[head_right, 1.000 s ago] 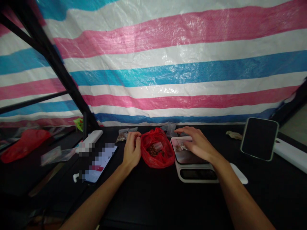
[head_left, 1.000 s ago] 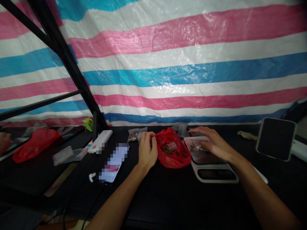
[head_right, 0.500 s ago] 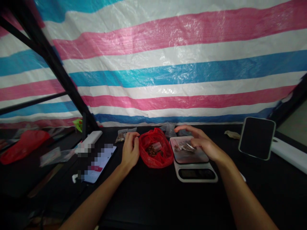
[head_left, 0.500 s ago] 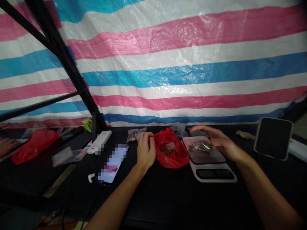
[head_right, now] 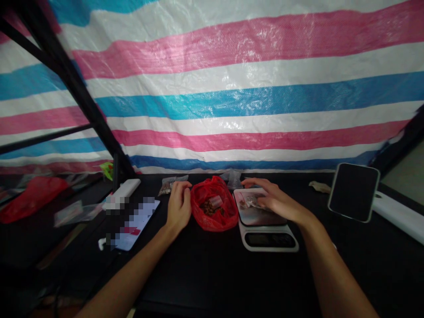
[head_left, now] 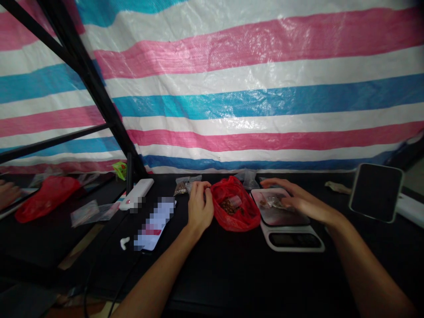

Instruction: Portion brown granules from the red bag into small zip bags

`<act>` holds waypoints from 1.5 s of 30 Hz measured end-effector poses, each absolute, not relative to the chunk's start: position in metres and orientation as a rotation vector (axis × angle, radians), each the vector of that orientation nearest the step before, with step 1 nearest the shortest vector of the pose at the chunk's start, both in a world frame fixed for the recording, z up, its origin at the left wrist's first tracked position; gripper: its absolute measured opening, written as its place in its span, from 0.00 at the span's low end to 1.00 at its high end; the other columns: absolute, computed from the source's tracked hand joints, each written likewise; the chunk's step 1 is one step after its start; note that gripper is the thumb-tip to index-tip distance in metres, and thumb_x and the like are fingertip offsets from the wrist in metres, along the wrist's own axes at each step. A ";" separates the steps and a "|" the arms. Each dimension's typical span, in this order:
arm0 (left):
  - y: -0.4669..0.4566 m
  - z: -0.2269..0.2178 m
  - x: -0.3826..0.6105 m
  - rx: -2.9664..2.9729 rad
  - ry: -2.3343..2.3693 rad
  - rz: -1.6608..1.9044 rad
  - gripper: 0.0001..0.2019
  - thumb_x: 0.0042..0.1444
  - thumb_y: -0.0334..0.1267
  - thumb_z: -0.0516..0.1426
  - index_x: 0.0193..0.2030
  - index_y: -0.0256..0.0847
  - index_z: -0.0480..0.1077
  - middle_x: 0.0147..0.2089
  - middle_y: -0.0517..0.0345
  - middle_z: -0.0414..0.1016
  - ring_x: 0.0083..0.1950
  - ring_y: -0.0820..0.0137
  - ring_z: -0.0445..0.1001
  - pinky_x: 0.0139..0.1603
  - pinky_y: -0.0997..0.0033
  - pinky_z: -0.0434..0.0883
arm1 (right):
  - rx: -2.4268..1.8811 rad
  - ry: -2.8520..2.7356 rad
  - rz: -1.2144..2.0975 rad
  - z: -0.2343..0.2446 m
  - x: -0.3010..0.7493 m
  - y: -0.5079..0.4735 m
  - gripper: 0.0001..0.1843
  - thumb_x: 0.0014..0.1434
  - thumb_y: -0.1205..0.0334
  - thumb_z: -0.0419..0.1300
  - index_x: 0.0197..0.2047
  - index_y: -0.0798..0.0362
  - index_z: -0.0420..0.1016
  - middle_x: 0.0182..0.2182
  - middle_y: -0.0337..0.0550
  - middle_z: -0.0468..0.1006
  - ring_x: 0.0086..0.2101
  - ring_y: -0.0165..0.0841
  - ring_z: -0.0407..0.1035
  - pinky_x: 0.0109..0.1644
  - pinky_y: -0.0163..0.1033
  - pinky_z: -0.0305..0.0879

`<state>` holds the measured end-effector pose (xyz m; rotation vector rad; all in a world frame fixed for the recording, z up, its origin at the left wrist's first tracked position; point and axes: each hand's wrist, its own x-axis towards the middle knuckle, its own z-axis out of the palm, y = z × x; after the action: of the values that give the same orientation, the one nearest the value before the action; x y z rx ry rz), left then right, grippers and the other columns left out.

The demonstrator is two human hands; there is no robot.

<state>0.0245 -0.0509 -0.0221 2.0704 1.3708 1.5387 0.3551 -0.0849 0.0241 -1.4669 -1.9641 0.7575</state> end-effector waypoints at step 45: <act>-0.055 -0.017 0.025 2.078 1.271 1.598 0.11 0.70 0.32 0.47 0.42 0.44 0.70 0.43 0.54 0.71 0.48 0.65 0.72 0.51 0.63 0.69 | -1.267 -2.058 0.316 0.012 0.258 -0.086 0.31 0.59 0.67 0.59 0.65 0.39 0.72 0.59 0.41 0.79 0.55 0.45 0.75 0.63 0.54 0.69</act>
<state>0.0251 -0.0555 -0.0170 2.0781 1.2714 1.5978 0.2579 -0.0861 0.0119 -1.2667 -2.0581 0.3161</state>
